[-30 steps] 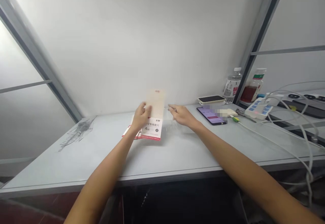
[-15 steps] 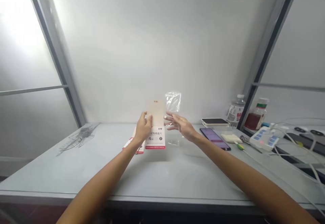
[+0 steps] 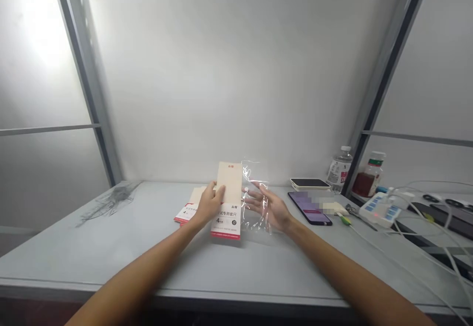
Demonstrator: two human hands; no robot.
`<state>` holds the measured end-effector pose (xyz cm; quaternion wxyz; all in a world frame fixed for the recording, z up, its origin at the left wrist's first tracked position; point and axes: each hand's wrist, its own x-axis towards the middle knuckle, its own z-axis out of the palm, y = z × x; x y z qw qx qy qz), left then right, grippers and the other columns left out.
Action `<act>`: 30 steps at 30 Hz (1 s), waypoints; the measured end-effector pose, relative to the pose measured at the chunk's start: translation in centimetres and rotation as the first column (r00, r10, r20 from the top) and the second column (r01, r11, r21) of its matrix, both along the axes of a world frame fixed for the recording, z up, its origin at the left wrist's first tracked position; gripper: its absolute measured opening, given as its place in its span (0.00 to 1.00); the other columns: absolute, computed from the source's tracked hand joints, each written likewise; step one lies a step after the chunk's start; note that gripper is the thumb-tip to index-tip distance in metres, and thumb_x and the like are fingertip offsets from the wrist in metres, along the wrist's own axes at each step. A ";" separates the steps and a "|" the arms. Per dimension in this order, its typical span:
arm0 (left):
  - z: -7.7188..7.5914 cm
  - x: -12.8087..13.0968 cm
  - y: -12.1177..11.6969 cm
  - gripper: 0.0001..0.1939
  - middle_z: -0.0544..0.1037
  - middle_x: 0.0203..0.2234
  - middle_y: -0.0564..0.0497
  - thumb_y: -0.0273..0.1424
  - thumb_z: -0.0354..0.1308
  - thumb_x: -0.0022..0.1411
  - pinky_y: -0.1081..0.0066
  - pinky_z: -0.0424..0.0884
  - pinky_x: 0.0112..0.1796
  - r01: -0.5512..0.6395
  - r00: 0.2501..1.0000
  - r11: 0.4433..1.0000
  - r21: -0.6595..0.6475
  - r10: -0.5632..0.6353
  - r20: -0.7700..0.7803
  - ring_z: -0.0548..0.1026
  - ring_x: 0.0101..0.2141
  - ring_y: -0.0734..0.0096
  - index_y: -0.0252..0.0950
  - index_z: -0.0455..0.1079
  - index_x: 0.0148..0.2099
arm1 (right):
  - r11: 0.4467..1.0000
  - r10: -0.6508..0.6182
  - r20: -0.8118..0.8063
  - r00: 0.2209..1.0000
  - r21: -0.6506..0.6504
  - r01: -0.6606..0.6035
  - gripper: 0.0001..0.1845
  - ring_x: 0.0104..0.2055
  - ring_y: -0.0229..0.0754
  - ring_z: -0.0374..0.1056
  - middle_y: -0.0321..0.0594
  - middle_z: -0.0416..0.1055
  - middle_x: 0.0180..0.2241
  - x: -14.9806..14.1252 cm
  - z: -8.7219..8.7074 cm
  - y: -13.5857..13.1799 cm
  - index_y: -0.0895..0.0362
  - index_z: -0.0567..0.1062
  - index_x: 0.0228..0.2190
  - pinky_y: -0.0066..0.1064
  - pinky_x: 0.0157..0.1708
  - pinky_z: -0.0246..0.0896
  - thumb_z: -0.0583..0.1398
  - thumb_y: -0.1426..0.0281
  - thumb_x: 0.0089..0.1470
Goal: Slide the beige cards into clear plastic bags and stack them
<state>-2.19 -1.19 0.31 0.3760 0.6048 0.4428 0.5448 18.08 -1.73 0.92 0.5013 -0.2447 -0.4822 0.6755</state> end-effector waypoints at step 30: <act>0.4 0.7 -1.4 0.20 0.69 0.16 0.56 0.48 0.48 0.58 0.77 0.58 0.15 -0.053 0.998 0.992 0.114 0.056 -0.024 0.67 0.15 0.75 0.36 0.60 0.41 | 0.986 0.167 0.051 0.985 -0.022 -0.166 0.28 0.39 0.43 0.72 0.44 0.73 0.41 -0.1 0.6 -1.8 0.49 0.51 0.60 0.42 0.45 0.63 0.45 0.58 0.61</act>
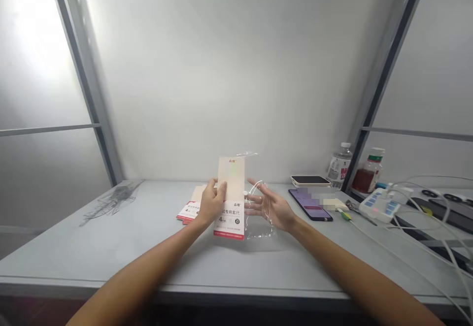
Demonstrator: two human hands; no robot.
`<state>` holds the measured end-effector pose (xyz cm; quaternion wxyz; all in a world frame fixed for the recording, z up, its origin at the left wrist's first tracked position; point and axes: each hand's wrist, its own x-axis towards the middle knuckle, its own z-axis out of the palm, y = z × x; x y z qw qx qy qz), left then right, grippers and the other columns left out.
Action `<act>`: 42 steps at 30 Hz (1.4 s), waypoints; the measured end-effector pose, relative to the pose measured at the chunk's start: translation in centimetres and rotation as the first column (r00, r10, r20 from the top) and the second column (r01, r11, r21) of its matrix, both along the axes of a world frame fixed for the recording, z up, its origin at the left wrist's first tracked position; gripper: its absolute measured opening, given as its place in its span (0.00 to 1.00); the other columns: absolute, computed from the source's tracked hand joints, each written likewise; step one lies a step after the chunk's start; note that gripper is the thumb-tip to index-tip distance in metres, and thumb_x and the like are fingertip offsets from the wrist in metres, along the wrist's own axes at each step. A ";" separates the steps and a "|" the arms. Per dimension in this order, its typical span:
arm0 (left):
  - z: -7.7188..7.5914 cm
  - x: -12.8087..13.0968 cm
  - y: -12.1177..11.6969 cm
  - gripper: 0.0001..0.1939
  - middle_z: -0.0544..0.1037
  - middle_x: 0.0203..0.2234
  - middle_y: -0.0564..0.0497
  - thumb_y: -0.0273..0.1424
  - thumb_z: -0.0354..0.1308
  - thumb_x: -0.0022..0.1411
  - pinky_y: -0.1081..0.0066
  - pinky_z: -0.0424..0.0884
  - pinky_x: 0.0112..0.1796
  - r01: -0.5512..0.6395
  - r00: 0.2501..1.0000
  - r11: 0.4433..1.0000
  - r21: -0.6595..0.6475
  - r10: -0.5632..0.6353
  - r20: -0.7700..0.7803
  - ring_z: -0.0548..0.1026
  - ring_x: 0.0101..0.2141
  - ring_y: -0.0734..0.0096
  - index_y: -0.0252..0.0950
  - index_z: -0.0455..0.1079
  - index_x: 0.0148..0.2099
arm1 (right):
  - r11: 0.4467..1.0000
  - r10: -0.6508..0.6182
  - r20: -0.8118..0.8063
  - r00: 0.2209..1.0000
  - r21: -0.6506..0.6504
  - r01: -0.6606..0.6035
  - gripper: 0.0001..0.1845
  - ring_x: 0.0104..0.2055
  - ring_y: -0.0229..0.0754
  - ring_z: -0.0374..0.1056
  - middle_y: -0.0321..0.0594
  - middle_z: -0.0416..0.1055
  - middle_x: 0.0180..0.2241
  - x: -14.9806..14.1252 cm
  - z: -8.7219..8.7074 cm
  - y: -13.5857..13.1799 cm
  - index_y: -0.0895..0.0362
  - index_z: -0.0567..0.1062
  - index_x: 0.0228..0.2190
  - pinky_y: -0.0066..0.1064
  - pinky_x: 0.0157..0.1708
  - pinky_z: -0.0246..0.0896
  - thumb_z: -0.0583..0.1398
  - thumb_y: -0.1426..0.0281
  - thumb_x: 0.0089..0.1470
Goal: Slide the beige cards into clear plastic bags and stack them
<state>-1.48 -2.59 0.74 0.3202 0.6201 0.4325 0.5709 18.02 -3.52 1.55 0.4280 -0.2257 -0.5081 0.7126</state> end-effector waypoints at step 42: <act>1.4 -0.2 -0.8 0.18 0.64 0.12 0.58 0.45 0.45 0.60 0.76 0.50 0.18 -0.235 0.914 0.950 0.205 0.288 -0.287 0.60 0.13 0.75 0.37 0.64 0.42 | 0.994 0.083 0.118 0.990 -0.080 -0.074 0.16 0.35 0.46 0.74 0.48 0.74 0.37 0.2 -0.9 0.6 0.58 0.67 0.42 0.40 0.37 0.68 0.53 0.61 0.57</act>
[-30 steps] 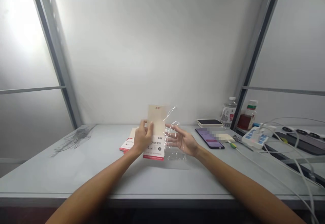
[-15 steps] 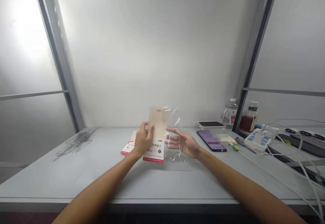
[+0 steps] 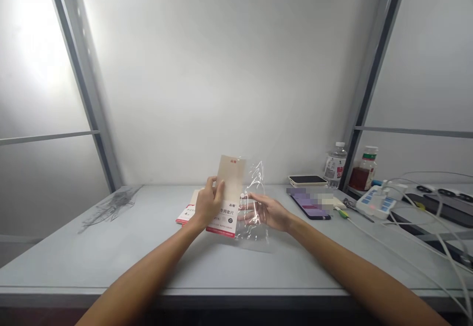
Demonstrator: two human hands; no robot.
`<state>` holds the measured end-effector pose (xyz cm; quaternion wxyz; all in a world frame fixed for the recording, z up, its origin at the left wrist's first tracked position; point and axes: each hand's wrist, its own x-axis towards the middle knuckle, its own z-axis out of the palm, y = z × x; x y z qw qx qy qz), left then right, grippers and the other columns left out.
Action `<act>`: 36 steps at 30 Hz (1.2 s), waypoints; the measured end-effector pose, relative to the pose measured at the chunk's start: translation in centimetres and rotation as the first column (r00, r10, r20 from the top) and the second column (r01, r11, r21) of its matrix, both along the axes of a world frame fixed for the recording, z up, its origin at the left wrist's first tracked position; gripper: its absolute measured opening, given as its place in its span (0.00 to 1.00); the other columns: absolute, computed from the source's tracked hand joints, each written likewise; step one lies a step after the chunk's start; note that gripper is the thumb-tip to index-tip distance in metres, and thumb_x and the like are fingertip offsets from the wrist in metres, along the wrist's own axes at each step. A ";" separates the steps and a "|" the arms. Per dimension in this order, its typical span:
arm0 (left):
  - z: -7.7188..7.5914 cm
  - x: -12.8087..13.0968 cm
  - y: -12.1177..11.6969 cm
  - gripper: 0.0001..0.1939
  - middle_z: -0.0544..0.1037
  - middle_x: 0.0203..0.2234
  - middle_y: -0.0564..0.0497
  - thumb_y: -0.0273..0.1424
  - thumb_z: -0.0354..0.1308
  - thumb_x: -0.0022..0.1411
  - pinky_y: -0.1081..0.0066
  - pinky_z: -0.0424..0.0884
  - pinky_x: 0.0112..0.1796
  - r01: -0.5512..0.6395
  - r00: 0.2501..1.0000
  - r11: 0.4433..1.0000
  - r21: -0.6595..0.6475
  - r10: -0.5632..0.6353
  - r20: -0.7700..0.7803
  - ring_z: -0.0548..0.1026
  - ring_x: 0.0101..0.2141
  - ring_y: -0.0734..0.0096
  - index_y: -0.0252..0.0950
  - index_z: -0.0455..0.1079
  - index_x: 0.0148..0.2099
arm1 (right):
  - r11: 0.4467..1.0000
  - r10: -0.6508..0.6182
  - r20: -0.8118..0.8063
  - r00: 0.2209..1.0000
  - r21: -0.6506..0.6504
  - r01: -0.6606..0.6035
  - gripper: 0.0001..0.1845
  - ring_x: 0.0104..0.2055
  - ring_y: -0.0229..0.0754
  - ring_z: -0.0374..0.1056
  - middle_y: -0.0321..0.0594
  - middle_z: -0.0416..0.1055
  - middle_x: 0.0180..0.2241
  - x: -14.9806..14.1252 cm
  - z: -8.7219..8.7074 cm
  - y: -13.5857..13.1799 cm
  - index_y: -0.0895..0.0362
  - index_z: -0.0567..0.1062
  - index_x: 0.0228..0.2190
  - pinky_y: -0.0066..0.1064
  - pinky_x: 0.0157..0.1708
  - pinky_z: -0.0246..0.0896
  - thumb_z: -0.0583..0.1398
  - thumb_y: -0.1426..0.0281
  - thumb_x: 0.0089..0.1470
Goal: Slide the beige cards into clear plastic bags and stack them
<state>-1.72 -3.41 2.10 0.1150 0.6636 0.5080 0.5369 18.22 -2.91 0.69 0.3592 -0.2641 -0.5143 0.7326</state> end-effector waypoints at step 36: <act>-0.8 0.2 -0.1 0.20 0.60 0.11 0.59 0.48 0.44 0.59 0.76 0.50 0.16 0.076 0.997 0.993 -0.091 -0.073 0.035 0.59 0.13 0.76 0.36 0.64 0.41 | 0.996 0.017 0.087 0.996 0.088 -0.025 0.20 0.34 0.45 0.74 0.45 0.73 0.33 -0.6 -1.3 0.1 0.60 0.67 0.38 0.35 0.34 0.69 0.64 0.62 0.47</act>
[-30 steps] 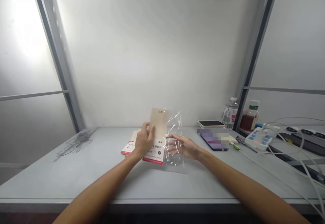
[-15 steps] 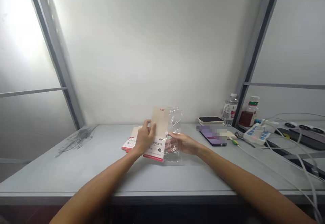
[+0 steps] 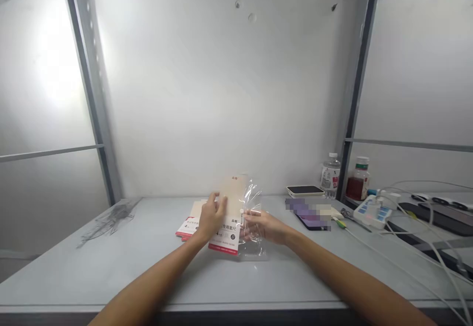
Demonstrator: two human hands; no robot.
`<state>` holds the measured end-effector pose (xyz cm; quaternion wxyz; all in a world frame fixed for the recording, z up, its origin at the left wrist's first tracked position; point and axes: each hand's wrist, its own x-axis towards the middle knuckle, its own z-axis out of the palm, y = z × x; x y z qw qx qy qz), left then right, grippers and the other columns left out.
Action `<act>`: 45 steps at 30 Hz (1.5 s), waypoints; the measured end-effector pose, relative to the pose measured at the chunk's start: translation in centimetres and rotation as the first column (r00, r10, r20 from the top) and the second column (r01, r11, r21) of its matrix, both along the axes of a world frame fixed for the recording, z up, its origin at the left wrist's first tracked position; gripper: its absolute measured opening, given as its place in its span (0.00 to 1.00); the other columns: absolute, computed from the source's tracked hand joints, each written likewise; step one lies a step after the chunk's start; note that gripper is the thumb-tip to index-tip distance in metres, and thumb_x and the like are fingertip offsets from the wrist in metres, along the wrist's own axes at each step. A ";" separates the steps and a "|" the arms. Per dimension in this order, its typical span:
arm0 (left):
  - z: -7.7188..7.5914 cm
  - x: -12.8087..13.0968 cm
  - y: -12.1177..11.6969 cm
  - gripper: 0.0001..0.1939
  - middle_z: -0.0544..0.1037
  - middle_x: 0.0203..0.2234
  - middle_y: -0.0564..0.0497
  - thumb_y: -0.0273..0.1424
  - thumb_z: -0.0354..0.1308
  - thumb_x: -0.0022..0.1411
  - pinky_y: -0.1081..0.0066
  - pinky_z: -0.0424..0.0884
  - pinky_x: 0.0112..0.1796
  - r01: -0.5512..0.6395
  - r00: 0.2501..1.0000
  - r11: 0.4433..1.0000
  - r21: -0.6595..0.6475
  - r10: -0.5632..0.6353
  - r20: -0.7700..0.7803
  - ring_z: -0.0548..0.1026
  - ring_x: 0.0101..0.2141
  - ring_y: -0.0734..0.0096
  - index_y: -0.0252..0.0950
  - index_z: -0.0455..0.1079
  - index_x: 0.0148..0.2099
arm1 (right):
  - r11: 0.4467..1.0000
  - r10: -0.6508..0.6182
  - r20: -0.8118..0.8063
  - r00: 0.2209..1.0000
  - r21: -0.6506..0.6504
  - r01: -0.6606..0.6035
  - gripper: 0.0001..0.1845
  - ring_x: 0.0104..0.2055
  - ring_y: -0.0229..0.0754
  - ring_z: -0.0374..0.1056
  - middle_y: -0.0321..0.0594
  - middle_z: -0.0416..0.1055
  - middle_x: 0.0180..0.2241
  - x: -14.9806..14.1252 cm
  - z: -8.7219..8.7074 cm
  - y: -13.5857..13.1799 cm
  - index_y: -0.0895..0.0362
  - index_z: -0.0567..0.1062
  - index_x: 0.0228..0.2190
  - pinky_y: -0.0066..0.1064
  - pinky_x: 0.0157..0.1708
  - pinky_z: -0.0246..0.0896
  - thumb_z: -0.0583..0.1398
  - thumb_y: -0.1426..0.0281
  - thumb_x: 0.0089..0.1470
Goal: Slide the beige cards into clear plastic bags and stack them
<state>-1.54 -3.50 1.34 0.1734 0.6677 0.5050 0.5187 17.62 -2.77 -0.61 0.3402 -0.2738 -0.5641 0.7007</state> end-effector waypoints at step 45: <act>0.3 0.8 -0.3 0.20 0.73 0.36 0.48 0.47 0.45 0.60 0.71 0.69 0.32 0.148 0.946 0.985 -0.092 -0.113 0.303 0.73 0.33 0.69 0.40 0.58 0.48 | 0.992 0.024 0.066 0.998 0.122 -0.032 0.23 0.33 0.42 0.72 0.45 0.75 0.32 -0.7 0.1 -0.9 0.61 0.73 0.38 0.36 0.36 0.66 0.64 0.57 0.44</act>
